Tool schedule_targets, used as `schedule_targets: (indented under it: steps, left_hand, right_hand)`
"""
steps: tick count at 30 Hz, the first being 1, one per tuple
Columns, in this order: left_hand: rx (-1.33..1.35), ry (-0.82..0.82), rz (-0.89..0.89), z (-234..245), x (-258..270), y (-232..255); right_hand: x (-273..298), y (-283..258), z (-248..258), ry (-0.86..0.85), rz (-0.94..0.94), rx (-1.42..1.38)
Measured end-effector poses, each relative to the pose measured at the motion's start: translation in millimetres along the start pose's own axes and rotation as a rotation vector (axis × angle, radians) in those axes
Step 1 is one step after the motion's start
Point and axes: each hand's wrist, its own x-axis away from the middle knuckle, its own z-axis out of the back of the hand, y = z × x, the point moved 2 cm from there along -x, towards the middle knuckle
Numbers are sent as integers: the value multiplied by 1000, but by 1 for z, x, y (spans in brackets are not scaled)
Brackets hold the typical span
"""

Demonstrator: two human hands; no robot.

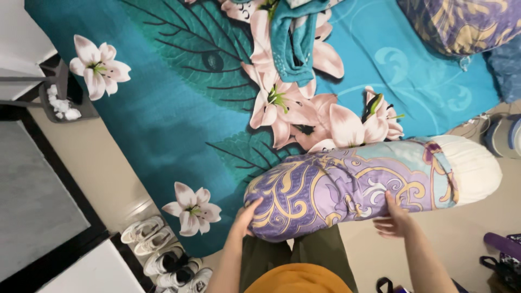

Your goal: The person inserts a white pillow into a purple and gold patterned pillowcase on a bed. They adjust the fabric, pull the case over the pillow, and smooth the surface. The person then ties the drawstring at the pillowcase opening to secure it.

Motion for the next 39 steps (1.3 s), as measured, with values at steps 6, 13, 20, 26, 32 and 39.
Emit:
schedule_targets:
  steps: [6, 13, 20, 26, 32, 39]
  left_hand:
    - [120, 338, -496, -19, -7, 14]
    - [390, 132, -911, 16, 38, 93]
    - [348, 221, -1206, 101, 54, 181]
    - [-141, 837, -988, 145, -18, 179]
    - [-511, 653, -860, 80, -53, 219]
    - [-741, 521, -340, 35, -47, 224]
  right_hand:
    - [8, -30, -22, 115, 580, -409]
    - [42, -102, 0, -1, 1036, -618]
    - [52, -127, -90, 47, 1063, -197]
    - [15, -126, -214, -275, 512, -90]
    - [99, -185, -246, -69, 1302, 462]
    - [196, -268, -303, 116, 1237, 916]
